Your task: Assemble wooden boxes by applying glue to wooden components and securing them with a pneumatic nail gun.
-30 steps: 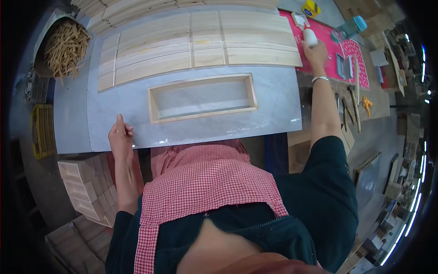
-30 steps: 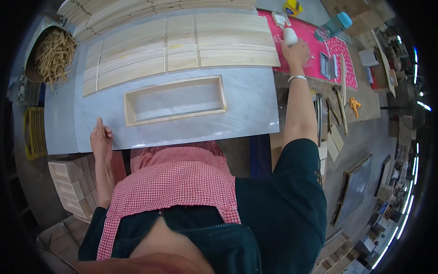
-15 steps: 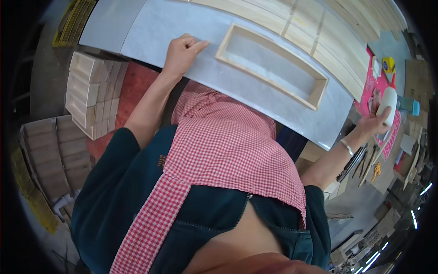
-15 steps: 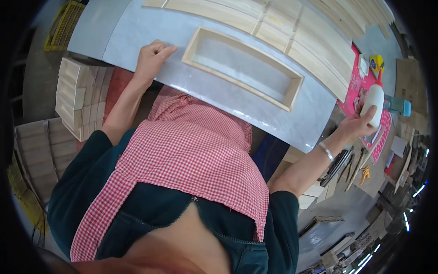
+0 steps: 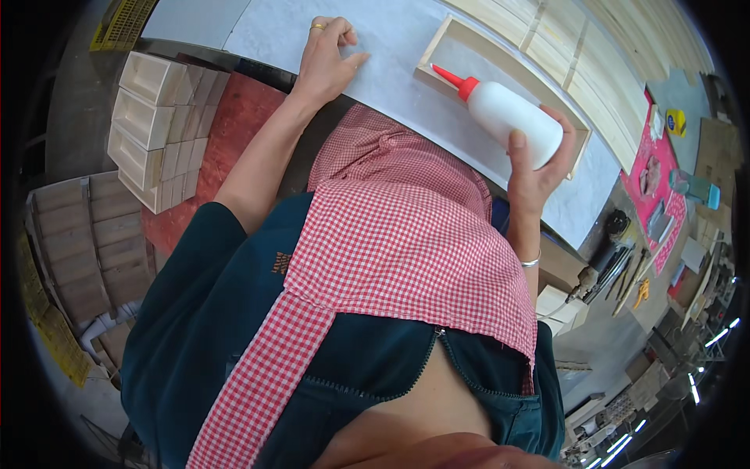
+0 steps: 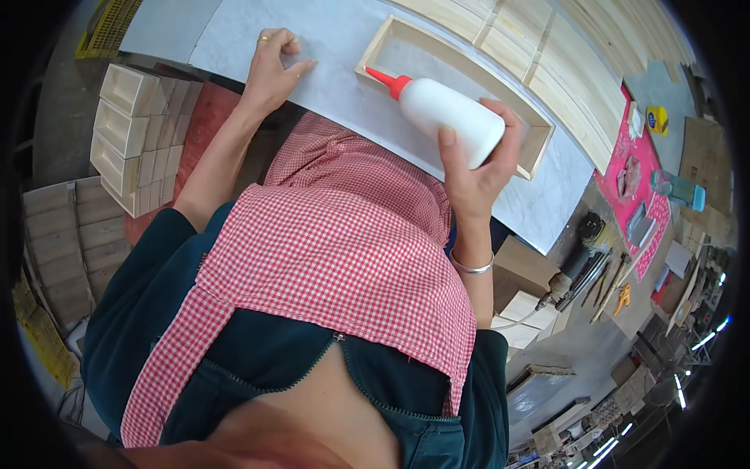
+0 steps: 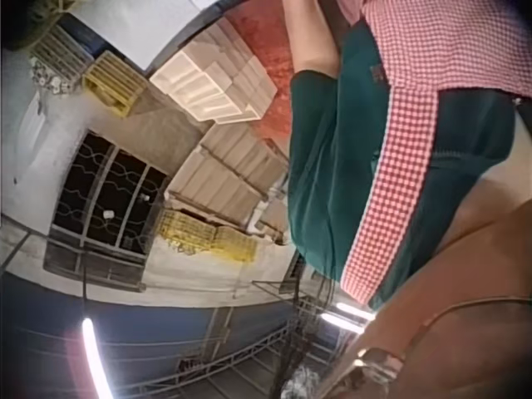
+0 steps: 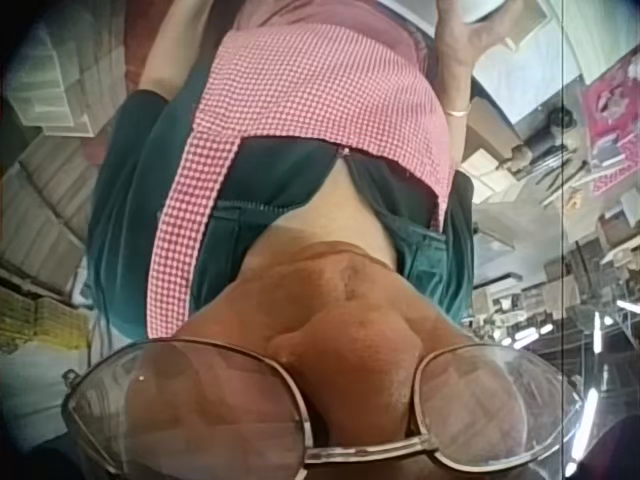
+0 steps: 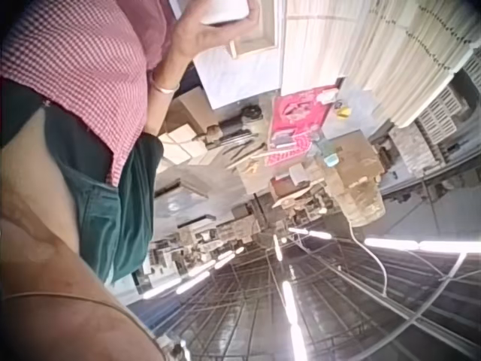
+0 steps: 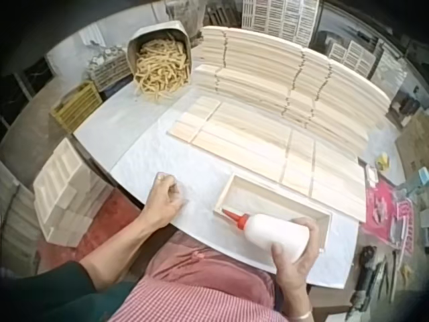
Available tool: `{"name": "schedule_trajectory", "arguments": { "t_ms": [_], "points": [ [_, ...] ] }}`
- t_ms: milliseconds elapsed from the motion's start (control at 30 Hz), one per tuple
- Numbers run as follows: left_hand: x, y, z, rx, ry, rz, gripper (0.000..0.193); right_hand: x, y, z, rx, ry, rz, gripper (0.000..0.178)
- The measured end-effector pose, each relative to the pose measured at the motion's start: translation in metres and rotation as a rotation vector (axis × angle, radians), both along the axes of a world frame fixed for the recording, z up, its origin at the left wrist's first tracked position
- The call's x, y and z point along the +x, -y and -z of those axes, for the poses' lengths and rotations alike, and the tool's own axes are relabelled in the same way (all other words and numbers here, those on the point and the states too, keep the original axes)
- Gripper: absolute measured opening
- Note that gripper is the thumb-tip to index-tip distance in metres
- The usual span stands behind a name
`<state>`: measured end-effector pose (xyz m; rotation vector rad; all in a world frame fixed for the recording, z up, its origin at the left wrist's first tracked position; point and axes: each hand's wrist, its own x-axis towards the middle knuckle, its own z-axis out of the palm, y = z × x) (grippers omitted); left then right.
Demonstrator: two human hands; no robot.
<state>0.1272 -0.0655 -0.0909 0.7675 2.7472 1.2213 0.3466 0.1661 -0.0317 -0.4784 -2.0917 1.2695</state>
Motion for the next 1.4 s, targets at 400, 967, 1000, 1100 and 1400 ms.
{"name": "schedule_trajectory", "arguments": {
  "t_ms": [400, 967, 1000, 1100, 1400],
  "points": [
    [0.002, 0.0, 0.022, 0.152, -0.314, -0.094, 0.029, -0.013, 0.008, -0.003, 0.024, 0.051, -0.085, 0.056],
    [0.004, -0.001, 0.02, 0.21, -0.351, -0.122, 0.02, -0.043, -0.009, -0.005, 0.405, -0.087, -0.099, 0.062],
    [0.005, -0.001, 0.02, 0.211, -0.353, -0.121, 0.02, -0.045, -0.01, -0.006, 0.406, -0.089, -0.097, 0.062],
    [0.005, -0.002, 0.02, 0.207, -0.352, -0.125, 0.022, -0.053, -0.015, -0.008, 0.405, -0.052, -0.08, 0.059],
    [0.007, -0.003, 0.017, 0.207, -0.318, -0.126, 0.023, -0.064, -0.026, -0.003, 0.472, -0.122, 0.0, 0.06]
  ]
}}
